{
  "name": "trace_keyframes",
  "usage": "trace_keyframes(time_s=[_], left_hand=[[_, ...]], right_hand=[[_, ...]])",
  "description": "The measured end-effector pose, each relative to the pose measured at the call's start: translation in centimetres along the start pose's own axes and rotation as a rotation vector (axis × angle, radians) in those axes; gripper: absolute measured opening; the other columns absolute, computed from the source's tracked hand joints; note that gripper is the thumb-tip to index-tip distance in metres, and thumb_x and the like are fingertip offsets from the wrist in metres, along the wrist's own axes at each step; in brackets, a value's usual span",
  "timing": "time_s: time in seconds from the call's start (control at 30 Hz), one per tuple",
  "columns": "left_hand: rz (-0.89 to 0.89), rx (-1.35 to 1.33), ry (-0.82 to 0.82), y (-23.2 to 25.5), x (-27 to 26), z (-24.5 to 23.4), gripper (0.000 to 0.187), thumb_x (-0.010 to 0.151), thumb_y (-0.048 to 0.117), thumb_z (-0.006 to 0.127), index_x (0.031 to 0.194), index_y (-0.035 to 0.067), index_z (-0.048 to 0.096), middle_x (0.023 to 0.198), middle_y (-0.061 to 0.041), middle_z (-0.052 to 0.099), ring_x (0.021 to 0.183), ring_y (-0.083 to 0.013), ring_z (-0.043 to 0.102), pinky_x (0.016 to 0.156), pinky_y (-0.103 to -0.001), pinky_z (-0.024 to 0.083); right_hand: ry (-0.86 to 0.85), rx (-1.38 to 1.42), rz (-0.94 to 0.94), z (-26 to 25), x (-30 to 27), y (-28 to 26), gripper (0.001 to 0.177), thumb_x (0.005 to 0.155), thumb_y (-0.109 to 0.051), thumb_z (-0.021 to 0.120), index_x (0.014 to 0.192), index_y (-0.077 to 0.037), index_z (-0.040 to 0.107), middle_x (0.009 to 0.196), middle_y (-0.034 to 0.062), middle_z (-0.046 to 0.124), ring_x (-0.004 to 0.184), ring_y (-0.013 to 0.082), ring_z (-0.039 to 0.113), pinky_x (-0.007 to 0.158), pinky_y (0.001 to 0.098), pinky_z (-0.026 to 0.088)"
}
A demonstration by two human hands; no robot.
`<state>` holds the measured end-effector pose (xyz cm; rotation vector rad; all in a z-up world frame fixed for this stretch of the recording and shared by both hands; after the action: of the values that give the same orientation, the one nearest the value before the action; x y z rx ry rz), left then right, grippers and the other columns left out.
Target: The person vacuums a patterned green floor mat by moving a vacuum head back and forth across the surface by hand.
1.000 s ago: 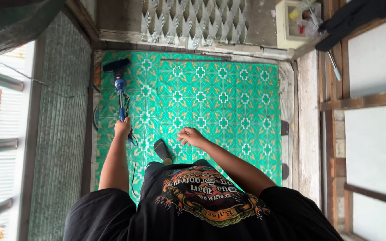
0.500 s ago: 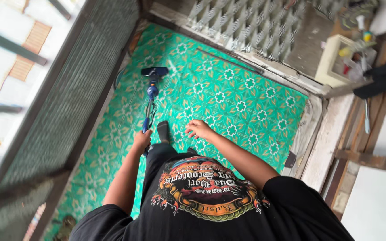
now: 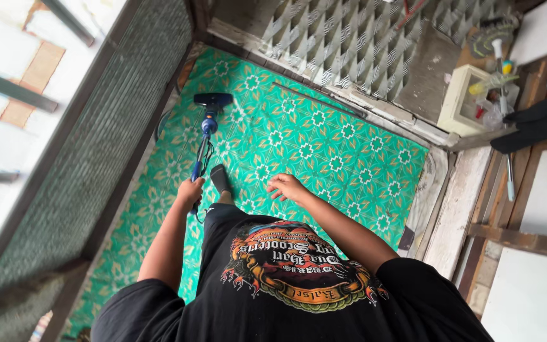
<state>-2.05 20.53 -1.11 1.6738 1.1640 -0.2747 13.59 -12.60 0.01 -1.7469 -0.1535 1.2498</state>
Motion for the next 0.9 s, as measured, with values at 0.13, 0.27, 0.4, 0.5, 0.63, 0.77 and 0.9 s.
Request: trace_keyframes(time_s=[0.13, 0.27, 0.4, 0.5, 0.63, 0.77, 0.9], left_hand=[[0.024, 0.019, -0.064, 6.2, 5.7, -1.9, 0.04, 0.09, 0.036, 0.065, 0.093, -0.003, 0.064, 0.071, -0.012, 0.065, 0.056, -0.0243, 0.064, 0.052, -0.04, 0.052], [0.049, -0.017, -0.097, 12.9, 11.4, -3.6, 0.036, 0.09, 0.034, 0.062, 0.092, -0.002, 0.063, 0.069, -0.012, 0.064, 0.055, -0.0242, 0.063, 0.051, -0.042, 0.053], [0.099, 0.101, -0.073, 18.4, 16.4, -5.0, 0.038, 0.092, 0.036, 0.062, 0.084, -0.001, 0.066, 0.065, -0.012, 0.065, 0.052, -0.0241, 0.064, 0.051, -0.04, 0.053], [0.122, 0.104, -0.107, 21.9, 19.2, -5.5, 0.038, 0.091, 0.035, 0.062, 0.082, -0.001, 0.066, 0.064, -0.012, 0.064, 0.052, -0.0245, 0.064, 0.05, -0.04, 0.052], [0.144, 0.11, -0.154, 23.9, 20.9, -6.7, 0.045, 0.093, 0.039, 0.063, 0.082, -0.004, 0.064, 0.065, -0.014, 0.063, 0.051, -0.0266, 0.063, 0.049, -0.042, 0.051], [0.178, 0.167, -0.145, 21.8, 20.2, -8.8, 0.043, 0.092, 0.036, 0.062, 0.08, -0.004, 0.065, 0.066, -0.013, 0.064, 0.051, -0.0252, 0.063, 0.049, -0.041, 0.051], [0.136, 0.188, -0.129, 17.9, 16.0, -9.3, 0.047, 0.093, 0.039, 0.062, 0.078, -0.005, 0.064, 0.065, -0.015, 0.063, 0.051, -0.0264, 0.063, 0.049, -0.043, 0.052]], right_hand=[[0.096, 0.099, 0.031, -1.1, 1.6, -1.6, 0.033, 0.1, -0.037, 0.06, 0.119, -0.009, 0.062, 0.113, 0.0084, 0.076, 0.087, 0.0194, 0.074, 0.067, 0.0346, 0.056], [0.182, 0.179, 0.047, -0.9, 3.3, -4.2, 0.033, 0.101, -0.036, 0.059, 0.119, -0.009, 0.061, 0.113, 0.008, 0.075, 0.088, 0.0199, 0.074, 0.068, 0.0351, 0.056], [0.256, 0.248, 0.035, 0.2, 4.2, -6.7, 0.033, 0.1, -0.036, 0.058, 0.118, -0.008, 0.063, 0.113, 0.0077, 0.076, 0.09, 0.0187, 0.075, 0.07, 0.0355, 0.058], [0.308, 0.276, 0.052, 1.0, 4.5, -7.8, 0.034, 0.1, -0.037, 0.06, 0.118, -0.009, 0.063, 0.113, 0.0082, 0.075, 0.09, 0.0185, 0.075, 0.07, 0.0356, 0.057], [0.365, 0.307, 0.066, 1.1, 5.2, -8.0, 0.035, 0.099, -0.038, 0.06, 0.119, -0.008, 0.063, 0.113, 0.0085, 0.076, 0.09, 0.0195, 0.075, 0.069, 0.0361, 0.058], [0.387, 0.341, 0.035, 2.0, 4.9, -7.1, 0.036, 0.1, -0.037, 0.06, 0.119, -0.007, 0.062, 0.113, 0.0091, 0.076, 0.089, 0.0199, 0.075, 0.068, 0.0367, 0.057], [0.392, 0.298, 0.005, 2.1, 2.6, -7.5, 0.034, 0.1, -0.037, 0.06, 0.121, -0.01, 0.063, 0.113, 0.0075, 0.076, 0.089, 0.0189, 0.075, 0.067, 0.0345, 0.057]])
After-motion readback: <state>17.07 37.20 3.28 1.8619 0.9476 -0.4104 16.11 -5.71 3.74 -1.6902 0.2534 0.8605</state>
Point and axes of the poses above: each hand's wrist, its own x-axis towards the middle knuckle, its own z-axis out of the palm, y = z × x, the point moved 2 cm from there along x, towards the middle knuckle
